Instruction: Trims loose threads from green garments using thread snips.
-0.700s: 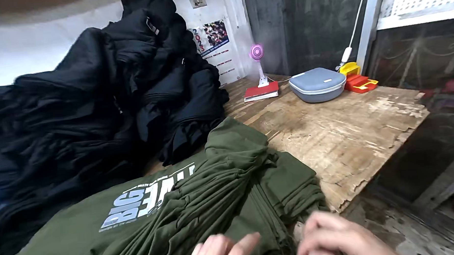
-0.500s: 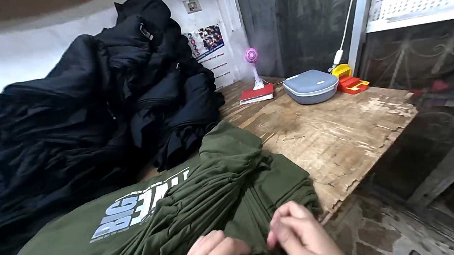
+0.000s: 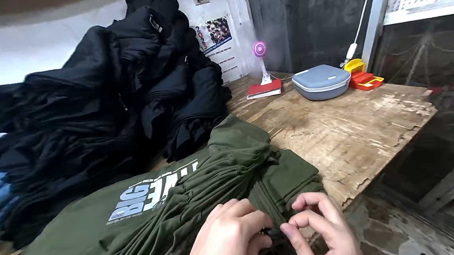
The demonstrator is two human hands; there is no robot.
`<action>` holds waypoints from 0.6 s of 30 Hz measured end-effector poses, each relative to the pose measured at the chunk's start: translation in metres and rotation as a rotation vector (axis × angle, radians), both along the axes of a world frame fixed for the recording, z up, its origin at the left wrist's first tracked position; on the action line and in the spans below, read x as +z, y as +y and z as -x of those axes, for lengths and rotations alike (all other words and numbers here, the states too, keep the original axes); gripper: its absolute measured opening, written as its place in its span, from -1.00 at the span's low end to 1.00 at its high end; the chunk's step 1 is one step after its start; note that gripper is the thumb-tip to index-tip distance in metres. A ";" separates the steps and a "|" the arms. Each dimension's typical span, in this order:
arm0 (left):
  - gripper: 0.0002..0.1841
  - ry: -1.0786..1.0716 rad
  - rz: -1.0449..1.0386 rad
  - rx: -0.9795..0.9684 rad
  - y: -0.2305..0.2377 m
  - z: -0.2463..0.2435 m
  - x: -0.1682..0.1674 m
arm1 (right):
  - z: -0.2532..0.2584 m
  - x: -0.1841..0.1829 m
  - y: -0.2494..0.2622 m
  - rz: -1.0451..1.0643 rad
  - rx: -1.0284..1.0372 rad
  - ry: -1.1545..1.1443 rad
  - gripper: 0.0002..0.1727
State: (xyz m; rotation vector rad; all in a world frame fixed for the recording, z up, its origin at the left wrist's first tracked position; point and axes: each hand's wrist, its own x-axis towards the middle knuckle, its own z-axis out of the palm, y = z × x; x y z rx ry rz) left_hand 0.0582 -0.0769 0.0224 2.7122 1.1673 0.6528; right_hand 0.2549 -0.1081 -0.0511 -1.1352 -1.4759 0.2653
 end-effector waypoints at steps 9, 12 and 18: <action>-0.87 -0.255 0.323 -0.027 0.008 0.030 -0.017 | 0.019 -0.004 -0.007 -0.072 0.023 -0.140 -0.48; -0.90 -0.365 0.401 -0.024 0.017 0.032 -0.020 | 0.047 -0.007 0.005 -0.109 0.046 0.104 -0.74; -0.83 -0.555 0.596 0.084 0.031 0.028 -0.033 | 0.039 -0.009 0.030 -0.016 0.447 0.332 -0.46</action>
